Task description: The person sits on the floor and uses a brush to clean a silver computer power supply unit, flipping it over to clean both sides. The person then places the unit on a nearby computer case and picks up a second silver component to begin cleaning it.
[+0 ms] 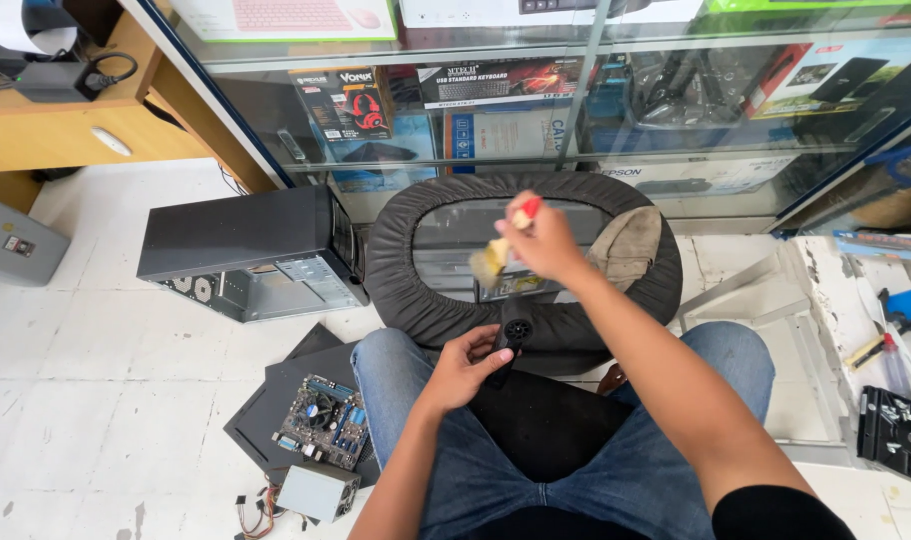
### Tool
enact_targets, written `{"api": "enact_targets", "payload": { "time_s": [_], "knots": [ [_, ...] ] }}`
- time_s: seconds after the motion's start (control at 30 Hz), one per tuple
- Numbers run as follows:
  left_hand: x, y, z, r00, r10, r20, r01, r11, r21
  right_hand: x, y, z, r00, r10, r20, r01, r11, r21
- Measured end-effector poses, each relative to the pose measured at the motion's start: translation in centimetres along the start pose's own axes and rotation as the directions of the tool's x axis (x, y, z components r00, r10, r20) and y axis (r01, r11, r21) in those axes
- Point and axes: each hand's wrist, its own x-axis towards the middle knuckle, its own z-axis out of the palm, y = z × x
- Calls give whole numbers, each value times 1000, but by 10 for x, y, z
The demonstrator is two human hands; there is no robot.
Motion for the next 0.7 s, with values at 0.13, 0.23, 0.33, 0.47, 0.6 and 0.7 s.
{"api": "enact_targets", "payload": {
  "time_s": [0.13, 0.23, 0.33, 0.47, 0.6, 0.7],
  "knots": [
    [-2, -1, -7, 1000, -9, -7, 10, 1000, 10, -4, 67, -63, 974, 70, -215, -82, 996, -47],
    [-1, -2, -9, 1000, -17, 1, 17, 1000, 23, -18, 79, -112, 911, 71, -407, -187, 949, -253],
    [2, -1, -5, 1000, -21, 2, 21, 999, 42, -30, 73, -127, 906, 21, -423, -149, 951, -272],
    [-1, 4, 4, 1000, -17, 6, 17, 1000, 1, -47, 48, -103, 976, 217, -18, -207, 899, -386],
    [-6, 1, 2, 999, -32, 2, 32, 999, 6, -53, 100, -74, 954, 269, 132, -237, 947, -218],
    [-7, -3, -5, 1000, -24, -6, 24, 999, 26, -54, 93, -70, 956, 284, 77, -270, 951, -153]
  ]
}}
